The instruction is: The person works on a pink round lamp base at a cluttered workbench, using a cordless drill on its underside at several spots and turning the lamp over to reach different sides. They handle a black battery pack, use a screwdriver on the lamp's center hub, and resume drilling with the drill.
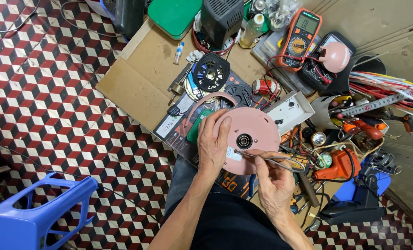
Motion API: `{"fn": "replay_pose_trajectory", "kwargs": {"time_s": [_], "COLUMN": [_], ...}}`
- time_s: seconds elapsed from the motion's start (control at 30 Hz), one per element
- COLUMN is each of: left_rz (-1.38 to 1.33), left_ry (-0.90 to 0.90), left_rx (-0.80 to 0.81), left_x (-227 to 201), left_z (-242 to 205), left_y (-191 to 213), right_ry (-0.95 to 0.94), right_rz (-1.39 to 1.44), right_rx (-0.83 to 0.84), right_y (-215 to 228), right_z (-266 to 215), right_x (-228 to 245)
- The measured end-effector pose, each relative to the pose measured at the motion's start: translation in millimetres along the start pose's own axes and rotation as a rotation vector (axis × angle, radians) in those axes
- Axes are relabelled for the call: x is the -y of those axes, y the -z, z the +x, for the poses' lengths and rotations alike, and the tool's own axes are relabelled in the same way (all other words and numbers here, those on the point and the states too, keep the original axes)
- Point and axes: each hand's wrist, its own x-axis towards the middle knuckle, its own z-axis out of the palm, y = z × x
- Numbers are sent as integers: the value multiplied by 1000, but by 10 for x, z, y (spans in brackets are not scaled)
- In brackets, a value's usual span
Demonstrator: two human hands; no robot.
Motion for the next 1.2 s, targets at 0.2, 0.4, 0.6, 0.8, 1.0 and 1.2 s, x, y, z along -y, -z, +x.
{"fn": "replay_pose_trajectory", "kwargs": {"time_s": [0.2,0.4,0.6,0.8,1.0,1.2], "left_rz": [-2,-13,6,-58,-41,-60], "left_ry": [21,4,11,34,6,46], "left_rx": [-4,-6,-12,-14,-29,23], "left_x": [-32,-7,20,-21,1,-29], "left_z": [1,3,12,10,15,42], "left_y": [0,-8,-29,-33,-45,-20], "right_ry": [-47,150,93,27,1,-274], "right_rz": [-254,-439,-426,-161,-75,-716], "right_rx": [10,131,214,101,41,135], "right_y": [46,15,100,147,230,-40], "right_z": [34,91,13,-12,14,184], "right_x": [-22,115,-10,-45,-62,328]}}
